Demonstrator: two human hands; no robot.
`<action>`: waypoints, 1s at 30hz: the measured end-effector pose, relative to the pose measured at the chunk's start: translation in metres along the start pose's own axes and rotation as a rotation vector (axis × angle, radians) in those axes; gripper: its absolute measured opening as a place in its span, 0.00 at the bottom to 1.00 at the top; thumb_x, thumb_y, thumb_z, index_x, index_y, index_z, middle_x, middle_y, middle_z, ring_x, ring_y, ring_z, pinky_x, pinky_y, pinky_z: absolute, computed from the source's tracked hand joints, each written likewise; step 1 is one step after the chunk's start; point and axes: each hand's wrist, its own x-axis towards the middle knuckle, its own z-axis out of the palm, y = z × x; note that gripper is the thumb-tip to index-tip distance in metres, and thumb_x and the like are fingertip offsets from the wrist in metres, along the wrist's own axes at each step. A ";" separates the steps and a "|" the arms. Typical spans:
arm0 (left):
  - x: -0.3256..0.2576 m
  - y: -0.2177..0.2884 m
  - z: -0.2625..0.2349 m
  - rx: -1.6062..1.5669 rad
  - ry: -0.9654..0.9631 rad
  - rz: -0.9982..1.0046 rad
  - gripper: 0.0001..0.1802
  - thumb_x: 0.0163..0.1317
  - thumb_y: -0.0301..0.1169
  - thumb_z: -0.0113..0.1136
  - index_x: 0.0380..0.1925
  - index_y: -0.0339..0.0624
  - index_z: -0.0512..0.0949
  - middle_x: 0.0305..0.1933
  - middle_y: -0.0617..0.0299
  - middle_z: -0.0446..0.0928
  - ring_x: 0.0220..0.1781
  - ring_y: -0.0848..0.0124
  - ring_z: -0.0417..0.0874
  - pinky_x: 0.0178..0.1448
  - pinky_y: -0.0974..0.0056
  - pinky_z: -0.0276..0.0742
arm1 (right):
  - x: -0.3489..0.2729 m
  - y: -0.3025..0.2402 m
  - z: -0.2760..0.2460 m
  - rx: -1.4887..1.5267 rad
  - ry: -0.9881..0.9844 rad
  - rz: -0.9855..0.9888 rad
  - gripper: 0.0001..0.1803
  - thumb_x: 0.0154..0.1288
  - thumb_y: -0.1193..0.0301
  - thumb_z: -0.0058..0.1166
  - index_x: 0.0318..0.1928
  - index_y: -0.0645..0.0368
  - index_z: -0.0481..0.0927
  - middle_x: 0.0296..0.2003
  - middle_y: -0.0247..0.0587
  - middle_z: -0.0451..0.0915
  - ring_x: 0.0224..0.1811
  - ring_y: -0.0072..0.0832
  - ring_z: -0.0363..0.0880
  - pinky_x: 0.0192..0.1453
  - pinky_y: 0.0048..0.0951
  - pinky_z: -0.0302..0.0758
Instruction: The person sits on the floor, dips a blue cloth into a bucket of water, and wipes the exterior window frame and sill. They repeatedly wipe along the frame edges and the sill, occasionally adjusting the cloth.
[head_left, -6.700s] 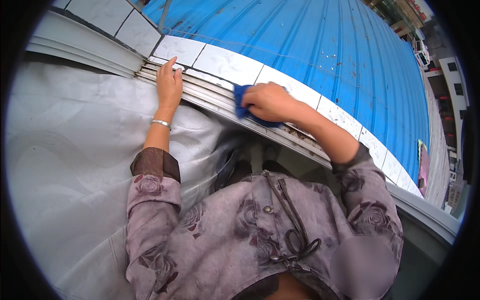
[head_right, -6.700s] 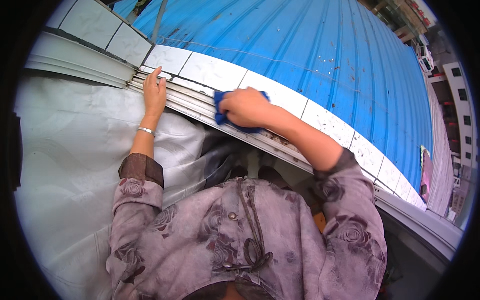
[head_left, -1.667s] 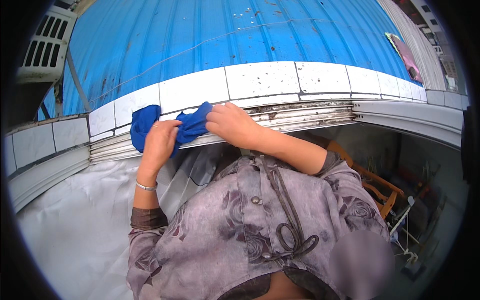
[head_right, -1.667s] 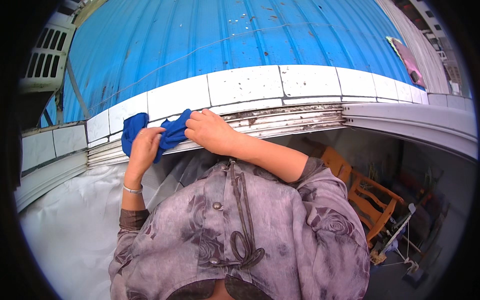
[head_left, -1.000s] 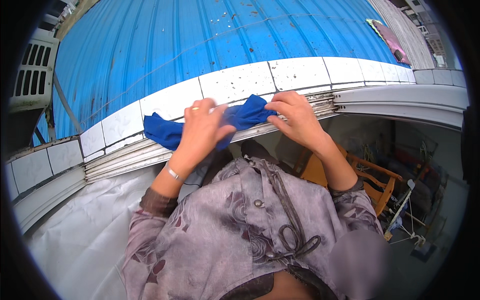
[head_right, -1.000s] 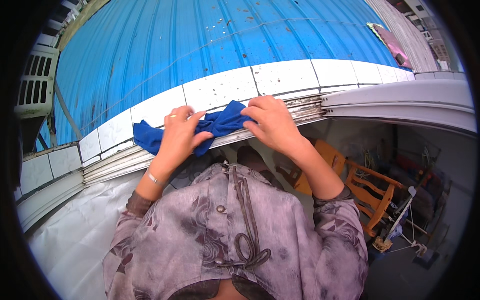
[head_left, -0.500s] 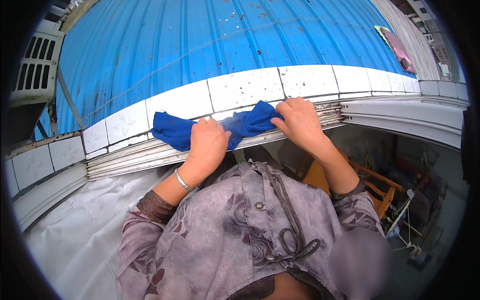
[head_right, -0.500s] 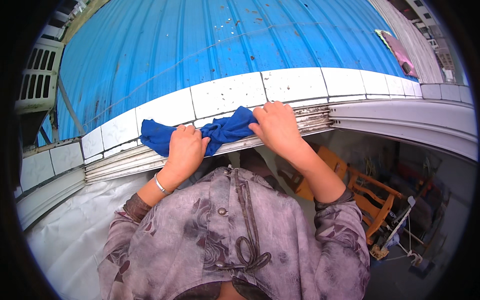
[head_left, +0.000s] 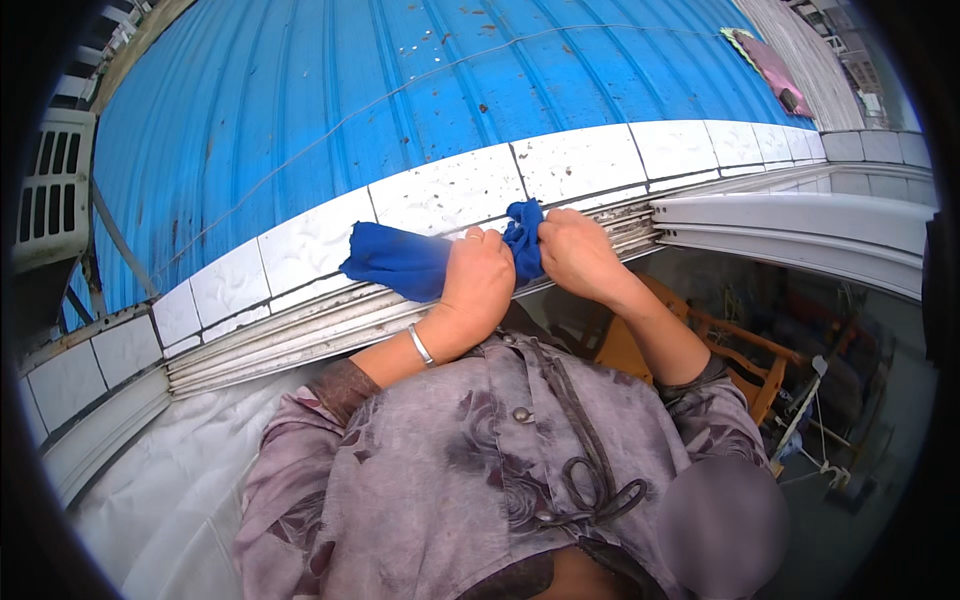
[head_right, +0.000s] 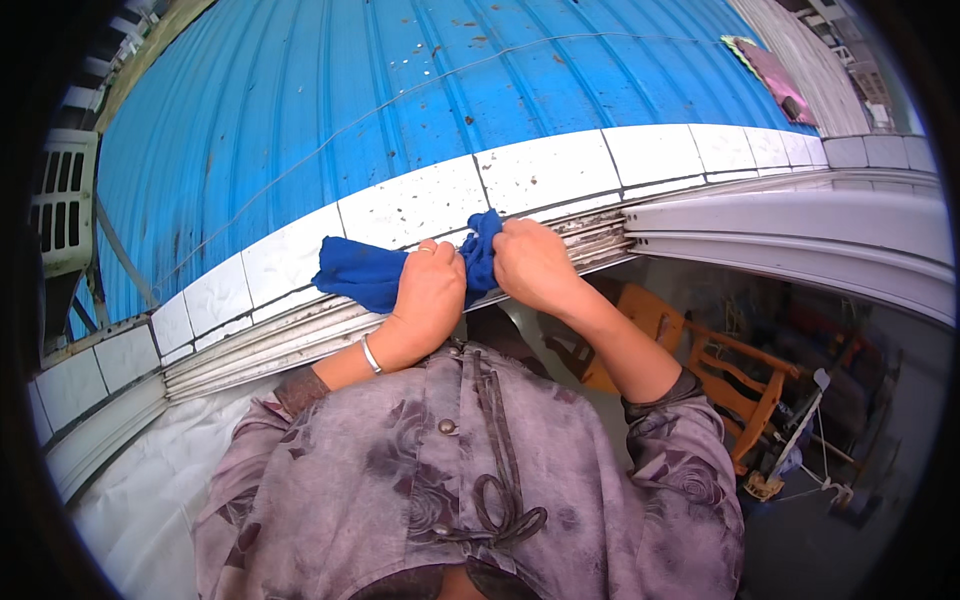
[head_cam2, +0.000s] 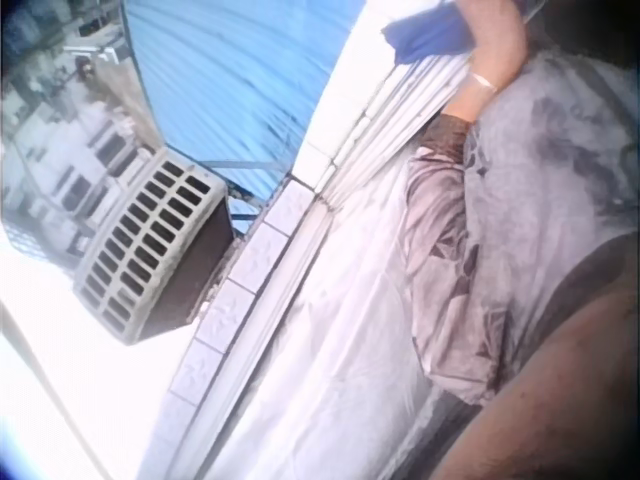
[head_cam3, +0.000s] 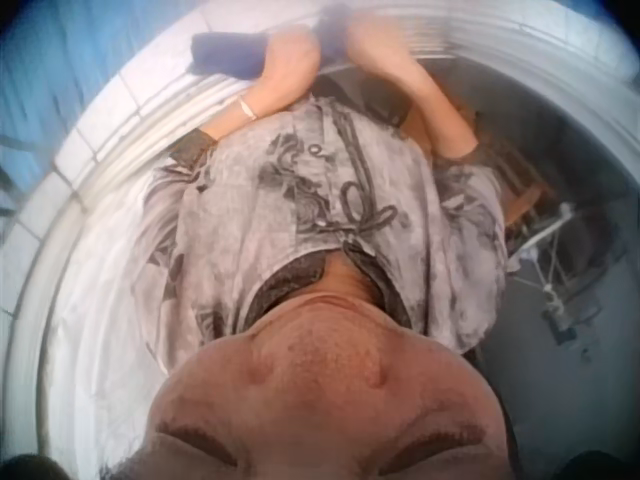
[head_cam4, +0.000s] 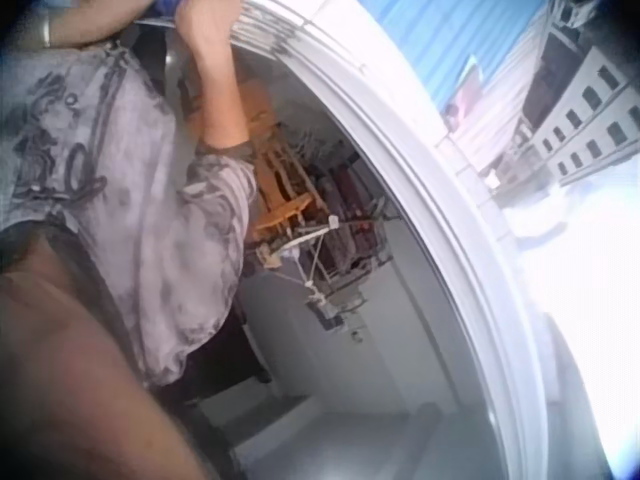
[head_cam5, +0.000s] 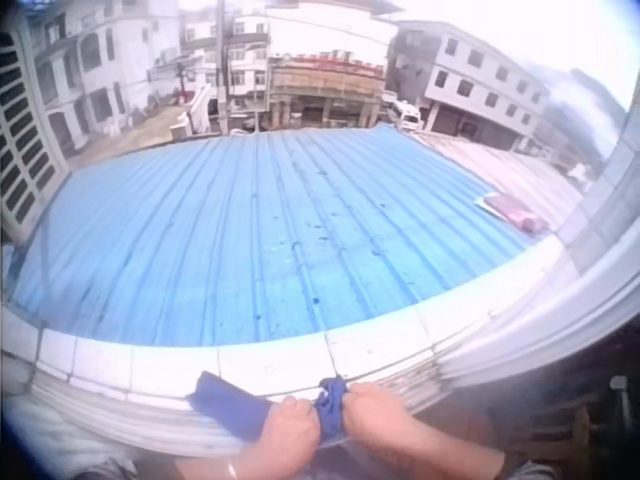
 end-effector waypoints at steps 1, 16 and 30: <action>0.003 0.001 0.003 -0.038 0.020 -0.014 0.03 0.44 0.22 0.53 0.22 0.36 0.75 0.28 0.53 0.71 0.37 0.57 0.73 0.41 0.59 0.70 | 0.003 0.002 -0.001 0.110 -0.045 0.045 0.09 0.54 0.73 0.45 0.24 0.64 0.77 0.29 0.50 0.76 0.36 0.48 0.75 0.42 0.45 0.71; 0.141 -0.198 -0.182 -0.325 0.647 -0.239 0.17 0.58 0.42 0.63 0.32 0.37 0.83 0.32 0.54 0.81 0.32 0.62 0.81 0.37 0.63 0.75 | 0.223 0.028 -0.169 0.143 0.725 -0.173 0.15 0.64 0.64 0.48 0.38 0.63 0.82 0.34 0.49 0.80 0.40 0.42 0.78 0.43 0.36 0.73; 0.125 -0.271 -0.167 -0.560 0.667 -0.319 0.20 0.66 0.46 0.56 0.38 0.38 0.79 0.27 0.69 0.74 0.30 0.81 0.69 0.34 0.71 0.65 | 0.259 0.031 -0.119 0.355 0.622 -0.193 0.16 0.64 0.59 0.52 0.39 0.60 0.81 0.33 0.42 0.82 0.36 0.37 0.80 0.42 0.33 0.74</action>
